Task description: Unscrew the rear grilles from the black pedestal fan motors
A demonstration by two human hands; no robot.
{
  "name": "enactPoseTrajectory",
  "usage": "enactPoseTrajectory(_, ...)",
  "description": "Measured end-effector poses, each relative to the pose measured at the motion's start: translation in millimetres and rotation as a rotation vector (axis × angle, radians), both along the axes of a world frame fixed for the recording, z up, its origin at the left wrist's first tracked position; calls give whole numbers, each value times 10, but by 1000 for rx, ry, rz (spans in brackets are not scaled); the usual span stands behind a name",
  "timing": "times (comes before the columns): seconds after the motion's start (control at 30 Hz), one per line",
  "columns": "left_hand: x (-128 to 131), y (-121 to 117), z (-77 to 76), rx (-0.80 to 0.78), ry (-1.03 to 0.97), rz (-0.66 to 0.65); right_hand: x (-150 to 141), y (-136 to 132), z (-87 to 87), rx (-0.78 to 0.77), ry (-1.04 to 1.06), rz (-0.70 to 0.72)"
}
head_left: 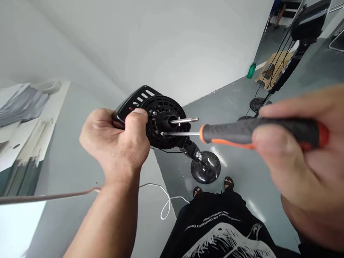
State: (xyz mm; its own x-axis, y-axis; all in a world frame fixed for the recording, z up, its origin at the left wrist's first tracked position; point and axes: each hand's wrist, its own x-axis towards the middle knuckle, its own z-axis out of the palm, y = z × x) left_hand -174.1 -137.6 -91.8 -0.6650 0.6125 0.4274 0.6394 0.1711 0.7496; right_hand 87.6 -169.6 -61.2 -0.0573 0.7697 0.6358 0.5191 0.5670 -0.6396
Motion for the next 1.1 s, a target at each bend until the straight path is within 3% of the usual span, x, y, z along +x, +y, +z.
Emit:
enactPoseTrajectory(0.03,6,8,0,1,9,13,19,8,-7,18,-70,-5)
enactPoseTrajectory(0.17,18,31,-2,-33,33,13,116,21,-19,50,-219,247)
enactPoseTrajectory(0.23,22,42,-3,-39,34,3,105,13,-33,94,-171,203)
enactPoseTrajectory(0.33,30,55,3,-46,23,6,58,28,-72,184,-49,26)
enactPoseTrajectory(0.5,54,47,16,-35,48,-3,86,84,-86,59,-56,284)
enactPoseTrajectory(0.63,74,35,24,-45,26,-15,122,103,-74,110,-8,100)
enactPoseTrajectory(0.77,90,45,32,-38,12,-13,150,88,-58,49,-94,338)
enactPoseTrajectory(0.87,100,51,44,-26,16,-20,148,99,-64,154,-69,166)
enactPoseTrajectory(0.93,103,47,53,-37,10,-14,152,121,-72,90,-36,101)
enactPoseTrajectory(1.0,103,43,59,-40,9,-13,157,133,-73,12,-51,211)
enactPoseTrajectory(1.07,106,44,62,-34,12,-16,147,132,-72,43,-64,332)
enactPoseTrajectory(1.1,108,47,62,-32,13,-18,135,131,-73,82,-63,320)
